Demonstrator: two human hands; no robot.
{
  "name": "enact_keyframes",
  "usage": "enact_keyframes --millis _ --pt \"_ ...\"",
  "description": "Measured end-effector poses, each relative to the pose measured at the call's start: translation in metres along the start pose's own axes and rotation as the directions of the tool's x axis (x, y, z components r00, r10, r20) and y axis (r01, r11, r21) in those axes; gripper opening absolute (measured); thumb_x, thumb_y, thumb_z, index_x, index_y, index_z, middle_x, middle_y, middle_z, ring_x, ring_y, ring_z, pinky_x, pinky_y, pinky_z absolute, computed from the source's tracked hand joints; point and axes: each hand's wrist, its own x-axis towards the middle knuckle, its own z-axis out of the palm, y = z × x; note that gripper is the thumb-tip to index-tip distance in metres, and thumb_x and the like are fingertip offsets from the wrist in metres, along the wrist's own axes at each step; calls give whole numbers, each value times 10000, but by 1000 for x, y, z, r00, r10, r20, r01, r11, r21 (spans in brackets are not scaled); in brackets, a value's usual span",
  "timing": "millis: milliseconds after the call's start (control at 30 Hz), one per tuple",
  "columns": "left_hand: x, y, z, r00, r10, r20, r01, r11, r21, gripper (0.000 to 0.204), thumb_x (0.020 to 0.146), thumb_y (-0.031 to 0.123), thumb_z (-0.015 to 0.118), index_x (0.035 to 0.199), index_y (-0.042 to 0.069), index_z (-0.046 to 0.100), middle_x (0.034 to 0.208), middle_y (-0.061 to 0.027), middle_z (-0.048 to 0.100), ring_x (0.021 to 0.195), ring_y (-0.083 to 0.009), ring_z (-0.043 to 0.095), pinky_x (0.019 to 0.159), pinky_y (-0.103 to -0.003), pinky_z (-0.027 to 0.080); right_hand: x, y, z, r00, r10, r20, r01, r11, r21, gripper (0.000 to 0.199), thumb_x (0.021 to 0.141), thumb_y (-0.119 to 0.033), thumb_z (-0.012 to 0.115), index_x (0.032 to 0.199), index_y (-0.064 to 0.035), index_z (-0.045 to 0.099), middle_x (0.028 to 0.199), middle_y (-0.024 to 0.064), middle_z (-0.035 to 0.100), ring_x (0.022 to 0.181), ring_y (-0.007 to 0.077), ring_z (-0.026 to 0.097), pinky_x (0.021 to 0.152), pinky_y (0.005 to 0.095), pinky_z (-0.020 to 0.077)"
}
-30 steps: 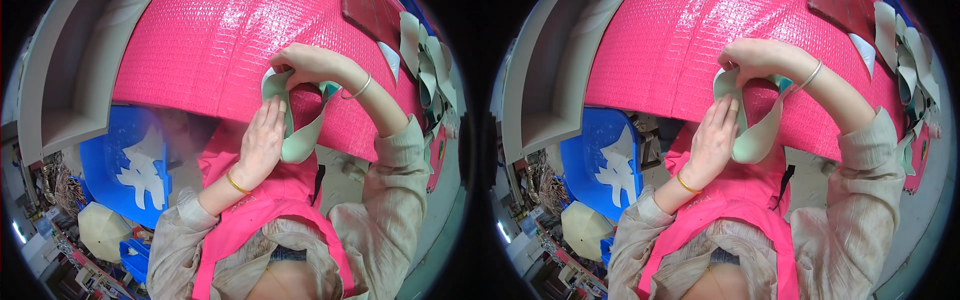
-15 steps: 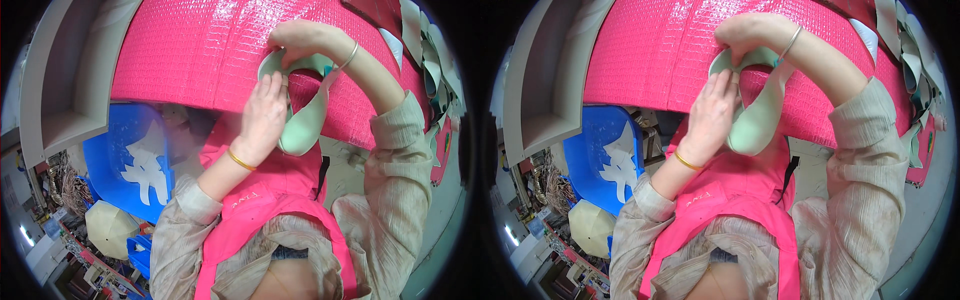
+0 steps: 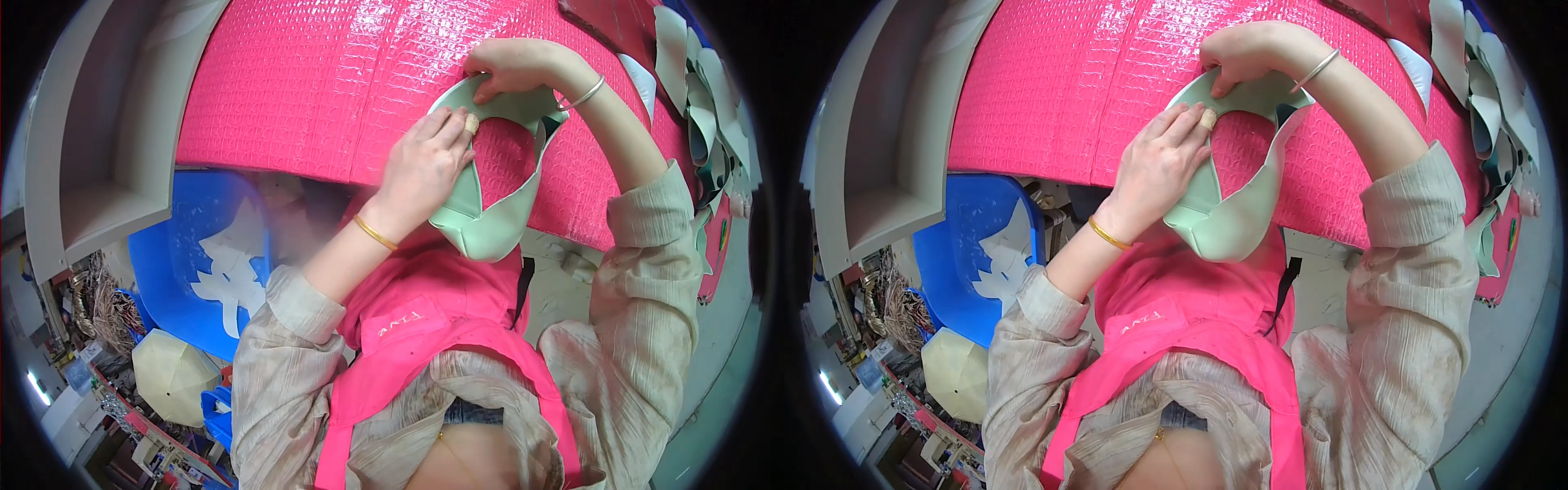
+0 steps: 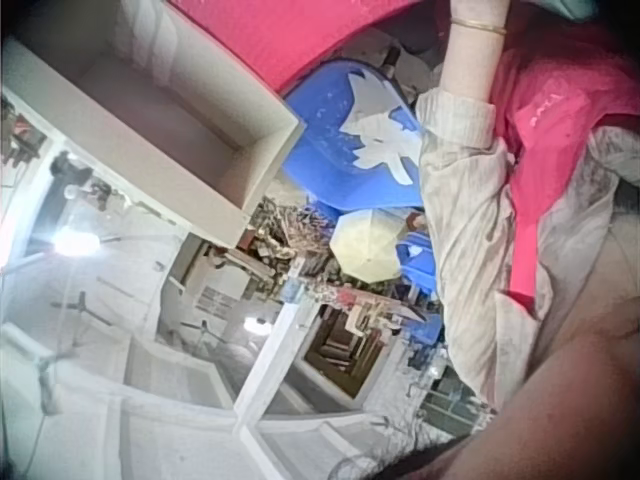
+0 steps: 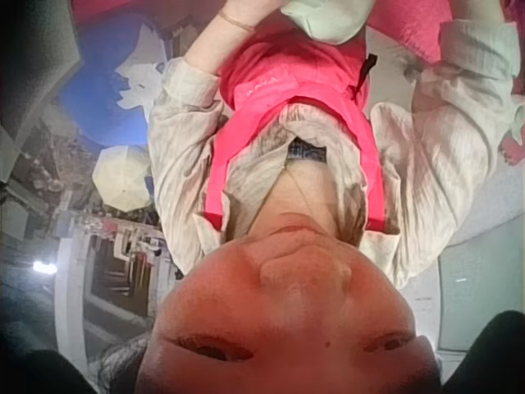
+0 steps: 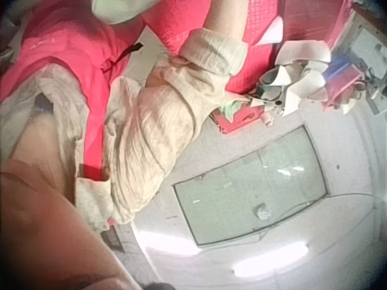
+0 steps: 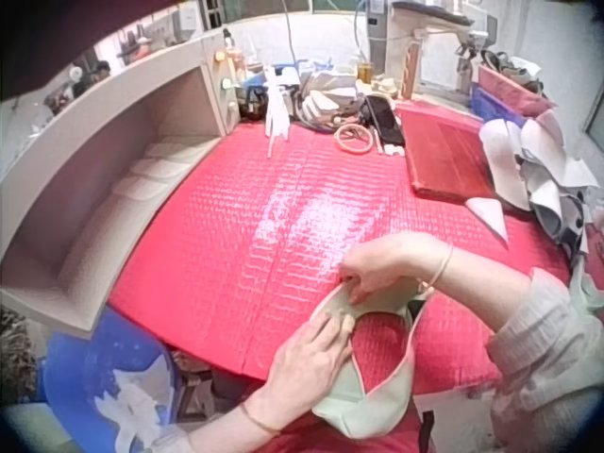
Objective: The person assembles shoe components by hand on a pink textured work surface. They repeatedly insert a light green insole into a white shoe upper, press the edges, and flip the assembly. The person also handles white cutout pieces from a blue bin and places them on the table.
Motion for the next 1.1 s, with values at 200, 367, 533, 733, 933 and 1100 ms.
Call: enact_keyframes --millis 200,367,533,733,933,1100 --pt "-25 3 -23 993 -64 97 66 998 -23 370 762 124 581 1117 37 525 1198 -114 499 1125 -270 460 930 -377 382 -5 -2 3 998 59 -25 -56 992 110 355 707 -216 656 966 17 590 870 179 608 815 303 591 728 373 460" --pt "-35 10 -29 985 -109 134 112 994 -16 387 760 132 585 1132 48 515 1257 -84 463 1161 -261 438 959 -395 347 2 0 9 997 12 -73 -6 997 77 353 698 -200 666 964 18 588 868 180 604 827 304 588 736 371 457" --pt "-23 2 -19 983 -143 114 136 988 71 401 767 168 583 1148 67 510 1282 -60 438 1194 -257 395 976 -431 313 2 -2 5 999 43 -23 -41 997 72 351 693 -198 668 961 14 591 866 179 605 829 305 588 731 371 458" --pt "11 -10 -12 999 -4 37 -3 981 196 402 764 185 586 1143 73 514 1268 -62 448 1196 -259 386 982 -453 301 -1 -5 2 998 32 -48 -28 997 74 340 682 -178 661 954 15 593 832 180 613 784 309 595 699 374 464" --pt "-21 -1 -20 995 -8 96 8 1000 -3 409 704 133 637 1090 42 536 1130 -110 520 1106 -257 461 902 -373 407 3 -5 3 1000 3 -24 -2 999 39 320 685 -167 653 934 26 596 833 190 609 777 311 595 695 369 465" --pt "7 15 -12 982 -77 174 62 994 90 406 702 130 626 1078 15 527 968 -101 506 984 -253 495 867 -360 420 1 -6 4 998 -14 -54 15 1000 26 325 681 -191 660 908 33 596 792 186 608 747 310 595 673 372 461"
